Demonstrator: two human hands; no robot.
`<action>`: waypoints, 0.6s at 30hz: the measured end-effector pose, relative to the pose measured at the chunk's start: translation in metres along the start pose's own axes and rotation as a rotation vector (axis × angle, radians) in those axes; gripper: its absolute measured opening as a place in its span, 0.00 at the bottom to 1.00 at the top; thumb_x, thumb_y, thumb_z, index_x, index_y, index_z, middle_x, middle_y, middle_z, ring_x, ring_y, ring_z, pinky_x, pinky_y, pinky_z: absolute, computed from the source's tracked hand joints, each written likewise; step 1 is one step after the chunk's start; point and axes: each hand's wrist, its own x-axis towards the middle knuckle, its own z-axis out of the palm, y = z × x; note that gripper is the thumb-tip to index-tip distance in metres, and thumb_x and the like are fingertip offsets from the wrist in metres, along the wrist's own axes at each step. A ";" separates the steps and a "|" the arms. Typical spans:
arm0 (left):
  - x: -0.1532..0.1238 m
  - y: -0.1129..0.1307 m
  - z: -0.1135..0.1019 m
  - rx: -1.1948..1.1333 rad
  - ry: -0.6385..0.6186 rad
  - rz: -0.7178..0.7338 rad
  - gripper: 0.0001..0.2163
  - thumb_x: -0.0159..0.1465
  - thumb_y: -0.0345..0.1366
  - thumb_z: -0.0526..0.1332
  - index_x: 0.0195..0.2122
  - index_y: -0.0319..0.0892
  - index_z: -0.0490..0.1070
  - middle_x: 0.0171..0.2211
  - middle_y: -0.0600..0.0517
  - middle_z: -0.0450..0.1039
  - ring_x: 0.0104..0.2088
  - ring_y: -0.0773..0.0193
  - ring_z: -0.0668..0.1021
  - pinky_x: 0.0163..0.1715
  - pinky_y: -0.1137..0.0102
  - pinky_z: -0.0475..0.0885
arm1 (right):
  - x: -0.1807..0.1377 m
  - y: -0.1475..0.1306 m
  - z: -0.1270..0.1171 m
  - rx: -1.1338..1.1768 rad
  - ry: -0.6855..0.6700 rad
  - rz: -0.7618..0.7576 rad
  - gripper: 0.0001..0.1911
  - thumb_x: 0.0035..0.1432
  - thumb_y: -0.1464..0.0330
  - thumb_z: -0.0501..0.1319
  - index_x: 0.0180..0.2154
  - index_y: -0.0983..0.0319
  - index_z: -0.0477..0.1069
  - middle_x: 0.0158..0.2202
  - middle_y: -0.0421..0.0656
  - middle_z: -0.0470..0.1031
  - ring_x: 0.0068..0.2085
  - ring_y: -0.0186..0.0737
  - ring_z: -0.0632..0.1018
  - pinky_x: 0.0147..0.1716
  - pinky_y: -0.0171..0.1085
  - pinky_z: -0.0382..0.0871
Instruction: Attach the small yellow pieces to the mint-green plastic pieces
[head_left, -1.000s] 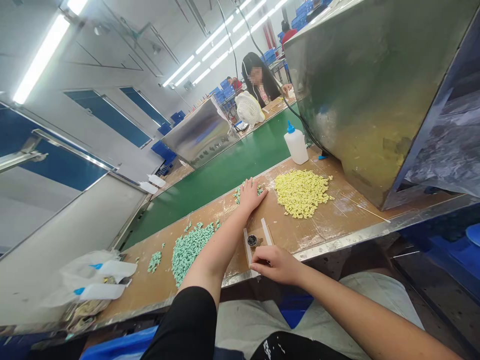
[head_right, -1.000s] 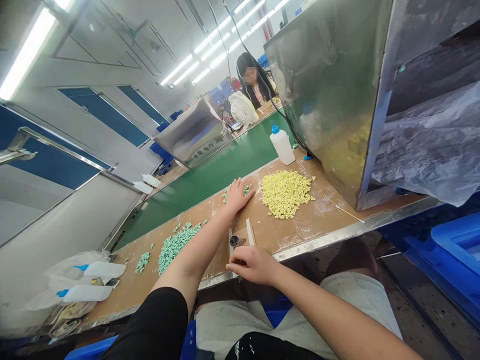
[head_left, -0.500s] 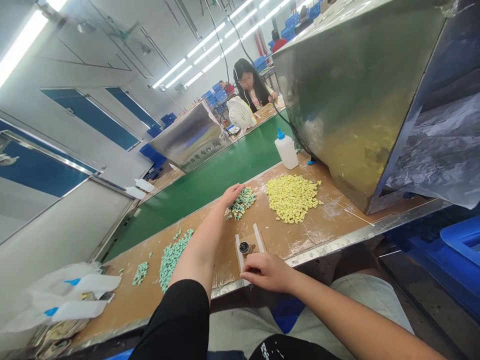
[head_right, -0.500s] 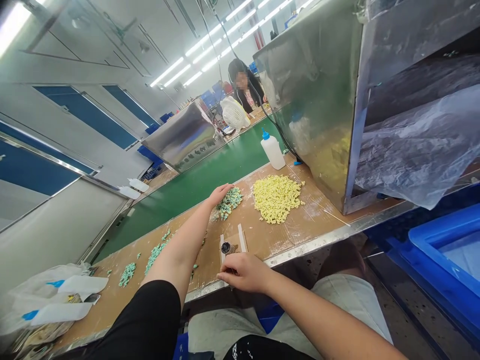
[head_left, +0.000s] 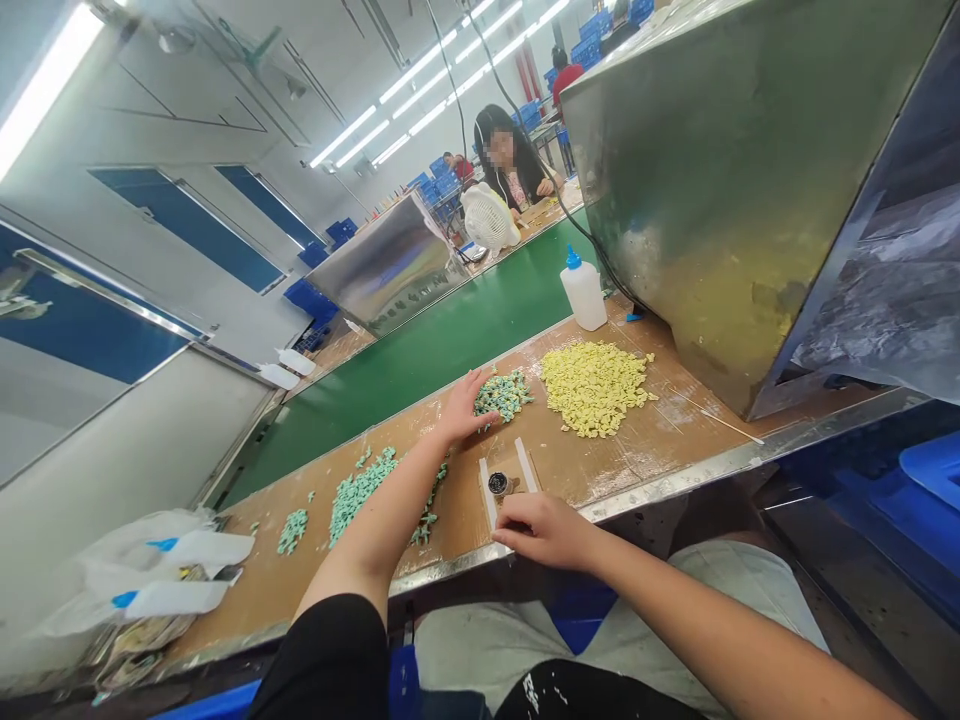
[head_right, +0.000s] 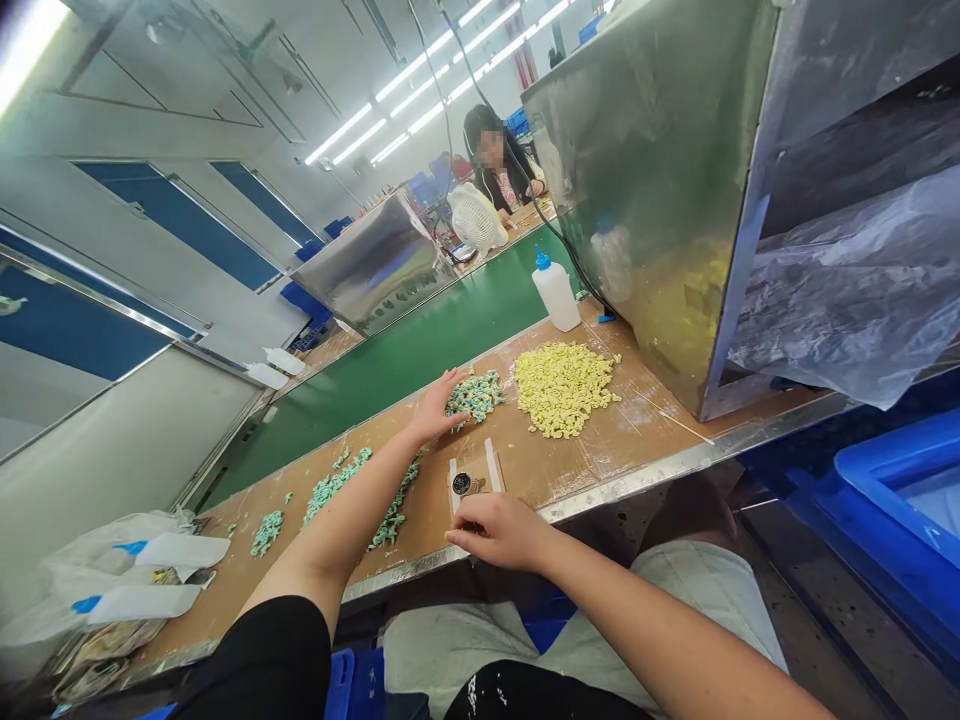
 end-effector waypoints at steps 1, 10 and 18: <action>-0.005 0.004 0.003 0.065 -0.015 0.004 0.46 0.62 0.64 0.64 0.76 0.47 0.55 0.78 0.43 0.48 0.77 0.41 0.52 0.75 0.45 0.50 | 0.000 0.000 0.000 0.003 0.000 -0.003 0.09 0.68 0.66 0.63 0.34 0.61 0.75 0.31 0.41 0.77 0.33 0.37 0.75 0.35 0.34 0.64; 0.022 0.059 0.038 0.297 0.129 -0.007 0.41 0.66 0.63 0.59 0.75 0.49 0.56 0.77 0.42 0.49 0.77 0.43 0.52 0.76 0.44 0.43 | -0.003 0.002 0.003 -0.044 -0.015 -0.015 0.09 0.69 0.65 0.63 0.35 0.60 0.76 0.32 0.41 0.78 0.34 0.37 0.76 0.36 0.35 0.65; 0.044 0.042 0.035 0.348 0.214 -0.083 0.35 0.69 0.59 0.57 0.71 0.44 0.63 0.74 0.38 0.57 0.75 0.44 0.59 0.75 0.44 0.48 | -0.003 0.005 0.005 -0.094 -0.015 -0.044 0.09 0.70 0.65 0.62 0.36 0.60 0.77 0.33 0.42 0.80 0.36 0.38 0.78 0.38 0.35 0.68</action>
